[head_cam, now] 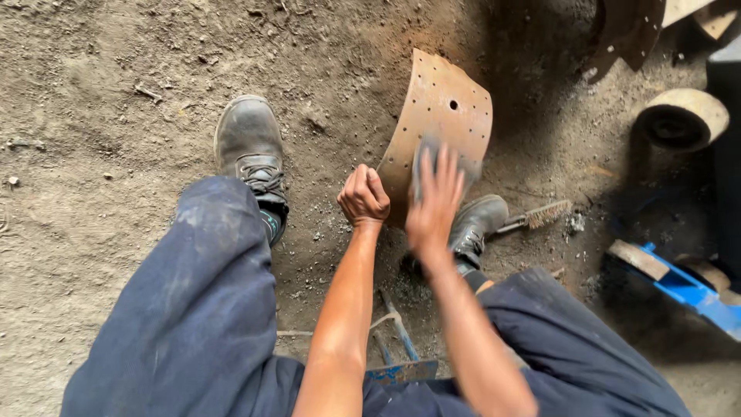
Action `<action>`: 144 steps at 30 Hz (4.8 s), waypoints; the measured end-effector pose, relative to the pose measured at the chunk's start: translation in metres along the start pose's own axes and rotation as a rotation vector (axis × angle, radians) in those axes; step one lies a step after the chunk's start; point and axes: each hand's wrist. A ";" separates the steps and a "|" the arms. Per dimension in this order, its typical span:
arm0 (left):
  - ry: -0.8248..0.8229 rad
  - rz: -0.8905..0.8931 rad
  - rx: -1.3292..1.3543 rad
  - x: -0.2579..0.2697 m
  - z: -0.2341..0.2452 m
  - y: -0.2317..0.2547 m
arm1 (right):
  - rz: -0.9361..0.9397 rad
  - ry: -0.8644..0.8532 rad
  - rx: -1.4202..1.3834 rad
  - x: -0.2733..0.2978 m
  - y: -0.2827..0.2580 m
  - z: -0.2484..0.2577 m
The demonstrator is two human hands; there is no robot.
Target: The person sits on the ground and scrubs a curved metal part with a wire brush. They then use a sanding block to smooth the surface of the metal part, occasionally tapping it with a hammer.
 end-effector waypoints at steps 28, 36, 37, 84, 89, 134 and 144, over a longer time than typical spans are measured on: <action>-0.001 -0.023 -0.002 0.003 -0.001 0.001 | -0.094 -0.127 0.017 -0.155 0.075 0.010; 0.012 -0.037 0.008 0.003 0.001 0.002 | -0.007 -0.077 0.062 -0.133 0.070 0.012; -0.002 -0.015 -0.003 0.003 -0.001 0.000 | 0.065 0.006 0.109 -0.086 0.056 0.007; 0.004 -0.008 -0.042 0.003 -0.003 0.000 | -0.061 -0.077 0.122 -0.071 0.052 -0.001; 0.002 -0.027 -0.014 0.002 0.000 -0.002 | -0.069 -0.065 -0.010 0.023 -0.025 -0.008; 0.011 -0.036 -0.003 0.006 0.001 -0.001 | -0.084 -0.424 0.115 -0.175 0.118 -0.012; 0.007 -0.007 0.013 0.001 -0.001 0.001 | -0.034 -0.201 0.188 -0.044 0.064 -0.008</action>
Point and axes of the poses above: each hand's wrist, its own x-axis away from the middle knuckle, its own z-axis out of the back of the hand, y = z × x, and after that the axes turned 4 degrees about z, right-handed
